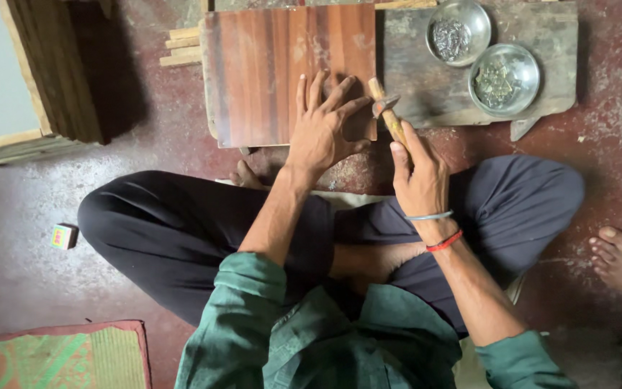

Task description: The person sits on the floor and assembles a wooden frame by attaching thin wooden strips to a board using a hammer and nails. The person repeatedly picks nails from a bowl, positions them, and hammers them into the wood.

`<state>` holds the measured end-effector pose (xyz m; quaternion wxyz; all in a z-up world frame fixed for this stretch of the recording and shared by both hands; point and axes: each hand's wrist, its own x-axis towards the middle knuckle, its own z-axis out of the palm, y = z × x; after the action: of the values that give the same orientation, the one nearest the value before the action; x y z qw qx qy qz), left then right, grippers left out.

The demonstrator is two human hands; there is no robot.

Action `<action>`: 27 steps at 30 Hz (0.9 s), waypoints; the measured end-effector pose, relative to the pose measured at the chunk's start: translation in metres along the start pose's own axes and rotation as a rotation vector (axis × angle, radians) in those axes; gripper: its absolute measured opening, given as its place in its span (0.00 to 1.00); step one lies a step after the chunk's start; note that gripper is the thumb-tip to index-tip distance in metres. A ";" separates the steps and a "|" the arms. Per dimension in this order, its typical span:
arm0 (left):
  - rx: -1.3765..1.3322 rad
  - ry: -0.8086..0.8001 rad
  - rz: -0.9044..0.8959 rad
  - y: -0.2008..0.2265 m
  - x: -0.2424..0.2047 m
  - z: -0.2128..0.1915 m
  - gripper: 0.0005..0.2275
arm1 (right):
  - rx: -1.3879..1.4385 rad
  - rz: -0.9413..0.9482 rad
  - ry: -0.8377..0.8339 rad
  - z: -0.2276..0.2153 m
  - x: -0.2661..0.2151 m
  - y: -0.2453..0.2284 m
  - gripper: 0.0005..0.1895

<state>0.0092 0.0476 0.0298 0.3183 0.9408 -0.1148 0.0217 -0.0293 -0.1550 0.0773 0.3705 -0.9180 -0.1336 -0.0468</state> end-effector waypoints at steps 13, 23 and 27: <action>-0.060 0.033 0.010 -0.009 -0.001 0.005 0.37 | -0.101 -0.052 0.020 -0.009 -0.003 -0.005 0.18; -0.076 0.030 0.024 -0.014 0.001 0.009 0.36 | -0.143 -0.064 0.002 -0.009 0.002 -0.003 0.18; -0.058 0.025 0.016 -0.015 0.000 0.013 0.36 | -0.115 -0.166 0.033 -0.014 -0.005 -0.005 0.18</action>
<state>0.0124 0.0518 0.0108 0.3464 0.9300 -0.1187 0.0328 -0.0351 -0.1622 0.0901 0.3143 -0.9226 -0.2001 -0.0998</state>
